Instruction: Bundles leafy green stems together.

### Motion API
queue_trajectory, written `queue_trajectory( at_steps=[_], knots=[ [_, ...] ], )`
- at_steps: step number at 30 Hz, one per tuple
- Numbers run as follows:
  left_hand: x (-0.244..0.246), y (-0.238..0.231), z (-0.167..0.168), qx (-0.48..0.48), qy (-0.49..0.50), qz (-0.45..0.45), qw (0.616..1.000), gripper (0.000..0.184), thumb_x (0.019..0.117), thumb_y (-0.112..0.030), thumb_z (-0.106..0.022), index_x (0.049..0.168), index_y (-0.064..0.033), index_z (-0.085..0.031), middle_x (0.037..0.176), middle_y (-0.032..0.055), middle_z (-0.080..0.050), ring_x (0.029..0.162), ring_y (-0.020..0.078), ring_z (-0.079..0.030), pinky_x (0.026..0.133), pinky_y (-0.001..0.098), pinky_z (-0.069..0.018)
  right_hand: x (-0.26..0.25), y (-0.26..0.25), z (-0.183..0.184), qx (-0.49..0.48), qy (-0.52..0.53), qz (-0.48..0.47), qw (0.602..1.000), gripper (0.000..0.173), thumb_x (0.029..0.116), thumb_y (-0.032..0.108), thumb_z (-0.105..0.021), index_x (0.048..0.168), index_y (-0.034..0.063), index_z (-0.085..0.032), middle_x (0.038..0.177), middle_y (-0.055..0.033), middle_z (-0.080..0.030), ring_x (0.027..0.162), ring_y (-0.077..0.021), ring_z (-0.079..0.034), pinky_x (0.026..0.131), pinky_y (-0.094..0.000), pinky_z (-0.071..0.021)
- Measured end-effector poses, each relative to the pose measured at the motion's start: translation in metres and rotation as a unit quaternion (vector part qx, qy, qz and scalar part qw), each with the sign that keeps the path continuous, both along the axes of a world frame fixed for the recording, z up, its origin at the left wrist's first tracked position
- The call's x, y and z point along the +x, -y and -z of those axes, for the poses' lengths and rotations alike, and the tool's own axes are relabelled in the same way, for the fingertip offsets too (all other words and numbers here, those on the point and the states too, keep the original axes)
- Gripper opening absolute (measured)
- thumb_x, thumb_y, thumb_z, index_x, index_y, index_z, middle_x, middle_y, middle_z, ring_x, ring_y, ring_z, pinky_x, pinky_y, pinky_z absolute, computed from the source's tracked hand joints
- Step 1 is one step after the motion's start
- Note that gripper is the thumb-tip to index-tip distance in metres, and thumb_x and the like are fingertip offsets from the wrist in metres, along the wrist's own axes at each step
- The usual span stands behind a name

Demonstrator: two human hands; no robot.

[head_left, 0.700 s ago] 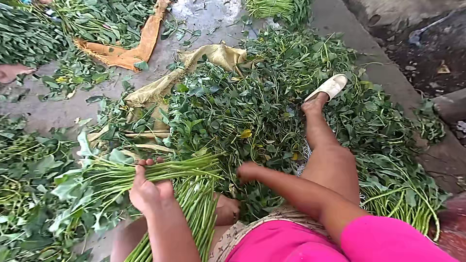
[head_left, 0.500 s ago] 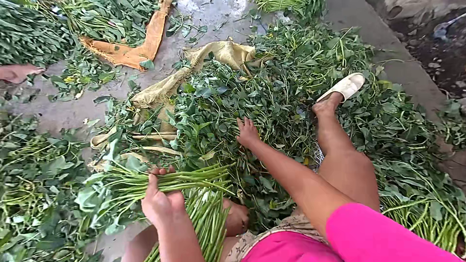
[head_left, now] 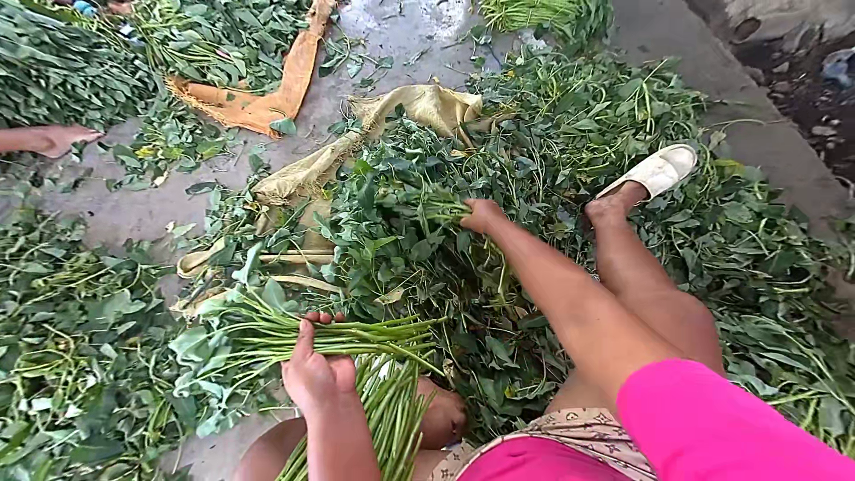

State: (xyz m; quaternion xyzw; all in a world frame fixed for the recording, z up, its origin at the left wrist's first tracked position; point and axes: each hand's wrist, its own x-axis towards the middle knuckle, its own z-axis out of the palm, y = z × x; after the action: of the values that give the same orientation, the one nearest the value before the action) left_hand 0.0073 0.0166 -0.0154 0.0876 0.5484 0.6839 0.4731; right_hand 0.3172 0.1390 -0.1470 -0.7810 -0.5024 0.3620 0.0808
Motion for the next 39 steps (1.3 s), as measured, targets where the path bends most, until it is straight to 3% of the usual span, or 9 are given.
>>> queue_trajectory(
  at_steps=[5,11,15,19,24,27,29,35,39],
  knots=[
    [-0.005,0.010,-0.004,0.010,0.008,-0.010,1.000,0.020,0.1105,-0.006,-0.035,0.103,-0.0082,-0.053,0.076,-0.0002,-0.065,0.065,0.0110,-0.068,0.066,0.0285,-0.0625,0.050,0.030,-0.067,0.111,-0.122,0.045,0.985,0.048,0.0928,0.020,-0.070,0.138,0.0058,-0.062,0.124,-0.0253,-0.067,0.117,-0.0419,-0.063,0.100,-0.0669,-0.0461],
    [0.005,0.018,-0.011,0.012,0.017,0.012,1.000,0.020,0.1111,-0.008,-0.034,0.104,-0.0089,-0.052,0.076,-0.0011,-0.064,0.066,0.0099,-0.067,0.067,0.0282,-0.0619,0.069,0.138,-0.124,0.055,-0.166,0.081,0.981,0.037,0.1089,0.008,-0.040,0.143,-0.0043,-0.048,0.138,-0.0192,-0.056,0.123,-0.0197,-0.054,0.109,-0.0346,-0.0404],
    [0.007,0.023,-0.015,0.033,0.011,0.053,0.998,0.021,0.1099,-0.006,-0.035,0.102,-0.0090,-0.054,0.076,-0.0008,-0.066,0.067,0.0100,-0.068,0.067,0.0285,-0.0620,0.144,0.153,-0.021,-0.013,-0.055,0.112,0.992,0.063,0.0988,0.033,-0.070,0.147,-0.0026,-0.050,0.144,-0.0323,-0.053,0.136,-0.0481,-0.049,0.113,-0.0656,-0.0358],
    [0.008,0.027,-0.014,0.032,0.004,0.075,0.997,0.022,0.1092,-0.004,-0.035,0.107,-0.0108,-0.056,0.084,-0.0030,-0.069,0.073,0.0084,-0.069,0.068,0.0270,-0.0619,0.151,0.153,-0.024,0.105,-0.004,0.232,0.967,0.044,0.0970,0.017,-0.070,0.135,-0.0023,-0.061,0.132,-0.0287,-0.063,0.126,-0.0453,-0.059,0.108,-0.0636,-0.0432],
    [0.020,0.028,-0.017,0.049,0.015,0.094,0.994,0.025,0.1099,-0.006,-0.034,0.105,-0.0133,-0.057,0.083,-0.0042,-0.069,0.073,0.0084,-0.070,0.070,0.0269,-0.0625,0.060,0.132,-0.005,0.133,-0.055,0.042,0.989,0.024,0.1025,0.014,-0.059,0.119,0.0037,-0.073,0.120,-0.0214,-0.071,0.116,-0.0390,-0.067,0.103,-0.0629,-0.0486],
    [0.022,0.030,-0.027,0.063,0.023,0.094,0.993,0.028,0.1103,-0.006,-0.032,0.102,-0.0122,-0.058,0.081,-0.0033,-0.069,0.071,0.0090,-0.070,0.069,0.0279,-0.0624,0.024,0.132,0.018,-0.013,0.023,-0.024,0.999,0.043,0.0976,0.010,-0.064,0.141,0.0125,-0.064,0.158,-0.0221,-0.042,0.143,-0.0473,-0.041,0.111,-0.0706,-0.0359],
    [0.019,0.033,-0.031,0.067,0.015,0.091,0.994,0.028,0.1103,-0.006,-0.032,0.102,-0.0123,-0.058,0.080,-0.0038,-0.069,0.071,0.0088,-0.069,0.069,0.0276,-0.0623,0.024,0.135,0.024,-0.062,0.054,-0.028,0.996,0.058,0.0958,0.013,-0.069,0.151,0.0146,-0.053,0.167,-0.0221,-0.027,0.149,-0.0519,-0.027,0.110,-0.0771,-0.0278],
    [0.008,0.039,-0.028,0.070,0.013,0.059,0.996,0.028,0.1098,-0.005,-0.032,0.100,-0.0124,-0.058,0.078,-0.0041,-0.068,0.069,0.0073,-0.069,0.068,0.0253,-0.0619,0.072,0.117,-0.019,0.176,-0.090,0.126,0.972,0.026,0.1018,0.016,-0.063,0.121,0.0016,-0.071,0.122,-0.0244,-0.069,0.111,-0.0413,-0.067,0.099,-0.0638,-0.0499],
    [0.024,0.038,-0.025,0.054,0.033,0.067,0.996,0.023,0.1092,-0.004,-0.034,0.105,-0.0117,-0.055,0.079,-0.0032,-0.066,0.068,0.0082,-0.068,0.068,0.0259,-0.0616,0.083,0.133,-0.051,0.237,-0.251,0.172,0.923,0.054,0.1047,0.016,-0.057,0.154,0.0093,-0.037,0.116,-0.0174,-0.064,0.076,-0.0207,-0.060,0.069,-0.0399,-0.0529]
  ],
)
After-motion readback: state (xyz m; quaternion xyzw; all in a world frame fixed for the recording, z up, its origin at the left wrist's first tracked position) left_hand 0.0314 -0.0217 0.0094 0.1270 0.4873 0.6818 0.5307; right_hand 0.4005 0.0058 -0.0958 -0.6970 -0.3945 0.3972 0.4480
